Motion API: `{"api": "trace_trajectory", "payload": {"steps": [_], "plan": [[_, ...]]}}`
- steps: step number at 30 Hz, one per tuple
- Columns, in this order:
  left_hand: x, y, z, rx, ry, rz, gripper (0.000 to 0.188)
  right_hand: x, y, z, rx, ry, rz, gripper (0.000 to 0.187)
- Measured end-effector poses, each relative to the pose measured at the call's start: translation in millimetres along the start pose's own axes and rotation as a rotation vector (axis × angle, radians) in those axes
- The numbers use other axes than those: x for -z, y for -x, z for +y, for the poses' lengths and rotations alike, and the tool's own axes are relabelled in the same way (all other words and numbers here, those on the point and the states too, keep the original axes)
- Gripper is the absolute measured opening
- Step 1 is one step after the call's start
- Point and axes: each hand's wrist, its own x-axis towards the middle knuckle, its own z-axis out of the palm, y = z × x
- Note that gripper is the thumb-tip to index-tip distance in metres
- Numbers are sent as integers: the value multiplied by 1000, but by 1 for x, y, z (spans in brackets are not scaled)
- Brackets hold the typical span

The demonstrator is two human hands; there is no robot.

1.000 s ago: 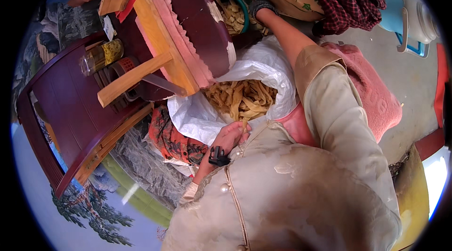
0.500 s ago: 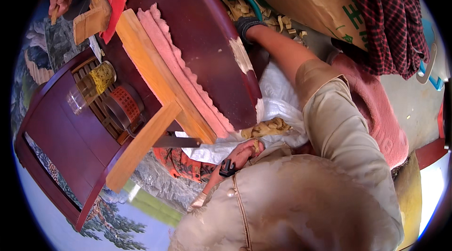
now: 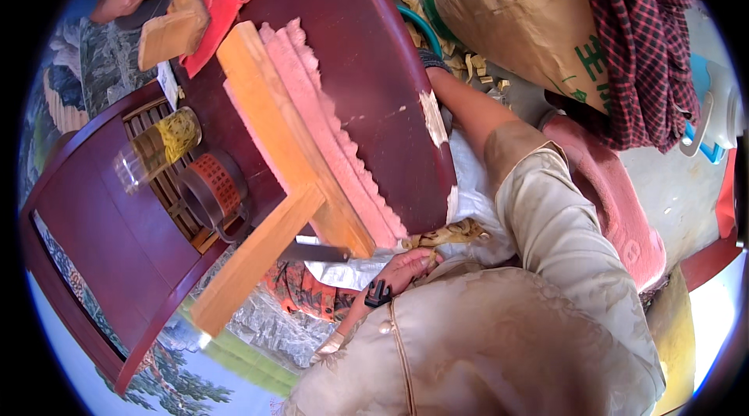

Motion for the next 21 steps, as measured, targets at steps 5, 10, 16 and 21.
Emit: {"api": "trace_trajectory", "payload": {"steps": [5,10,16,21], "plan": [[-16,9,-10,-118,104,83,21,12,38,10,20,73,135,43],[-25,20,-3,-285,347,187,18,54,98,28,7,286,241,41],[-27,42,5,-770,435,-40,31,122,209,23,1,577,224,38],[-27,62,-13,-930,518,16,28,112,309,-36,178,497,240,37]]}}
